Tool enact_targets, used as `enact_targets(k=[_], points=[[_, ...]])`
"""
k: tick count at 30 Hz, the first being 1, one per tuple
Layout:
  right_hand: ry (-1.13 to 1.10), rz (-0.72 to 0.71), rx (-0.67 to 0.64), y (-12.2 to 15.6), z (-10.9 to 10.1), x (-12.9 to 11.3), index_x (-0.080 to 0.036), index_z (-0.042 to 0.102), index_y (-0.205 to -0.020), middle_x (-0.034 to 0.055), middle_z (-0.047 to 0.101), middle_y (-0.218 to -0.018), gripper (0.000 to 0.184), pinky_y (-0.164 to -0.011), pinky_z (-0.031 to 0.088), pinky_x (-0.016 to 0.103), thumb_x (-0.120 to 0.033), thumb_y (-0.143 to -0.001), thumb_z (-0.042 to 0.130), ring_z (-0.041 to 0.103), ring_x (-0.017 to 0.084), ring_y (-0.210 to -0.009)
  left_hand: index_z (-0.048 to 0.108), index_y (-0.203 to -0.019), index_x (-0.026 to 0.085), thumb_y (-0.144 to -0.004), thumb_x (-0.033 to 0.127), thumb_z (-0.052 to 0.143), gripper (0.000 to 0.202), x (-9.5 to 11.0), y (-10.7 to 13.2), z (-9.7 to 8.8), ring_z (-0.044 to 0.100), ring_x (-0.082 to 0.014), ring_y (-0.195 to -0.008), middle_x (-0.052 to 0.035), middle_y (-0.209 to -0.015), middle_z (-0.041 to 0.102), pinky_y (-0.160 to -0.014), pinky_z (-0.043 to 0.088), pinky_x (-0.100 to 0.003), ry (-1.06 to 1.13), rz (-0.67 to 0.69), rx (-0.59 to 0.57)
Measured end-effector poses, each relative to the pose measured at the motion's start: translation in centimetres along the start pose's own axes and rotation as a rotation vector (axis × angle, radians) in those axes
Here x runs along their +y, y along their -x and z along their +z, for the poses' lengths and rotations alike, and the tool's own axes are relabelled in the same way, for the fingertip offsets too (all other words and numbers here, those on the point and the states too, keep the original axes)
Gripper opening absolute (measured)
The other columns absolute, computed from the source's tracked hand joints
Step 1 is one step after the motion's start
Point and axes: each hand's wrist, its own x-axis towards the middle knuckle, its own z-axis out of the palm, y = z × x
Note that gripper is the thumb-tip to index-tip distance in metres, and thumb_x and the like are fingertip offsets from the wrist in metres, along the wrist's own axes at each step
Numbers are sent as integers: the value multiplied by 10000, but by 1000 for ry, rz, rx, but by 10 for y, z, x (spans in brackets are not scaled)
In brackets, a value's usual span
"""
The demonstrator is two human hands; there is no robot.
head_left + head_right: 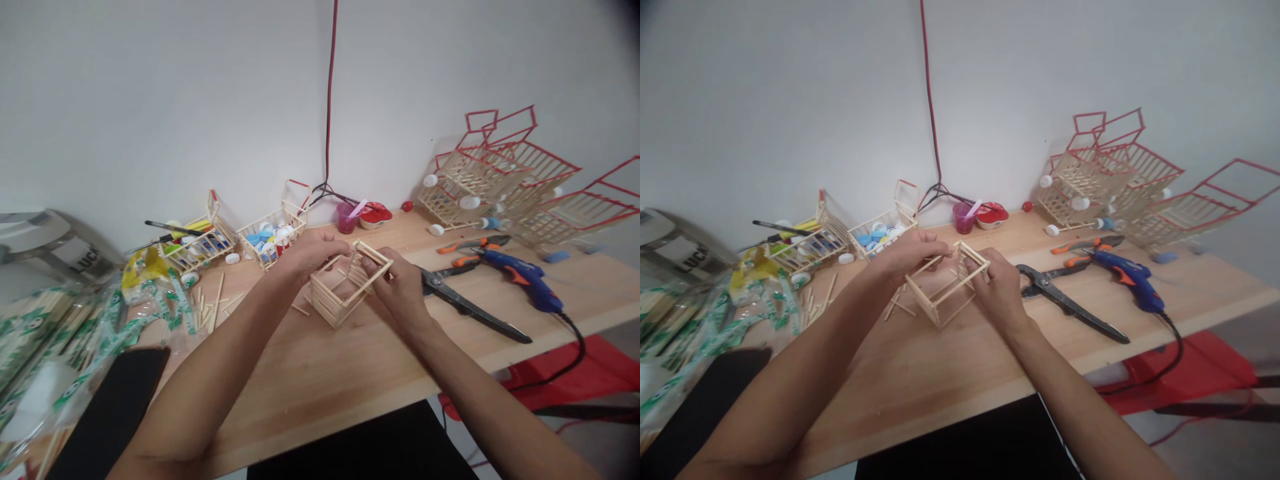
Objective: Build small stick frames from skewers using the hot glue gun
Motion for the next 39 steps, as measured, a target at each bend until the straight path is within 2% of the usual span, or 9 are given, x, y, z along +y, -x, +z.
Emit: enact_targets(k=[39], points=[[-16, 2, 1, 1, 1, 0, -183, 603, -811, 15, 574, -738, 145, -571, 356, 263, -259, -896, 513, 507, 130, -637, 522, -530, 130, -799, 92, 590, 281, 5, 2, 2, 342, -29, -376, 51, -431, 437, -426, 237, -204, -12, -25, 3]])
